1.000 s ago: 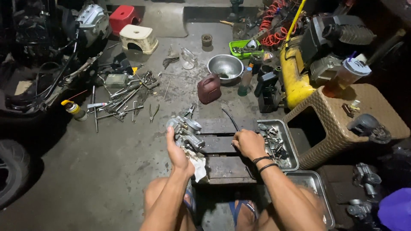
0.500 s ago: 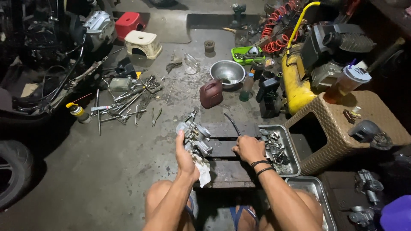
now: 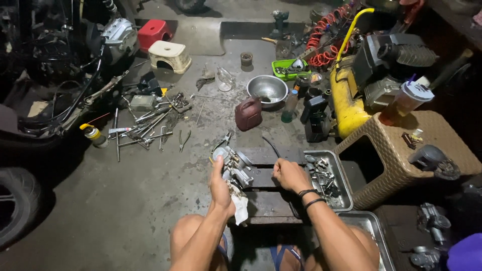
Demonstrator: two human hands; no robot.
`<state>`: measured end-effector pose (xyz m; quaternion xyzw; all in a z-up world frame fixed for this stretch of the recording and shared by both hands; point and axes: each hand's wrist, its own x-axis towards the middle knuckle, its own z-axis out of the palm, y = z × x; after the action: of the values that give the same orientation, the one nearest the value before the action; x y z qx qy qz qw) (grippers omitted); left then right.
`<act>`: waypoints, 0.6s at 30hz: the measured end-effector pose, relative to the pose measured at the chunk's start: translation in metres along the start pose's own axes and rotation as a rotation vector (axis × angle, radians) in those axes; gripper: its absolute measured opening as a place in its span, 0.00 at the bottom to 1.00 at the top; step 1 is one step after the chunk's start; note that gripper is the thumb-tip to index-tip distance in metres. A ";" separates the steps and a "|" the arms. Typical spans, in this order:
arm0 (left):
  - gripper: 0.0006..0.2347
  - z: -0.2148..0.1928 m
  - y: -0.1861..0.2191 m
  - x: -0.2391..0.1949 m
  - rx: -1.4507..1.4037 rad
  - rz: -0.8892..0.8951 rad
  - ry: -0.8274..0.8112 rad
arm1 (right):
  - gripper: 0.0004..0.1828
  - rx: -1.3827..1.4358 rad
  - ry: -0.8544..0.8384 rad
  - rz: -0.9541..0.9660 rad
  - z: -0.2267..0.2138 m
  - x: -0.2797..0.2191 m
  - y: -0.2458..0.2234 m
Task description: Wiping and inspecting a motorcycle carburetor in a repair shop.
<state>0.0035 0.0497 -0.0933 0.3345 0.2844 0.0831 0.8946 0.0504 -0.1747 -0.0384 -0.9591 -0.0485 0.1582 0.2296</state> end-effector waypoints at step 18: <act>0.19 0.017 -0.011 -0.038 0.235 0.069 -0.087 | 0.11 0.515 0.398 -0.393 -0.040 -0.053 -0.001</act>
<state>-0.0188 0.0195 -0.0726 0.4497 0.2414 0.0655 0.8574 0.0136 -0.1997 0.0110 -0.8544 -0.1449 -0.0712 0.4939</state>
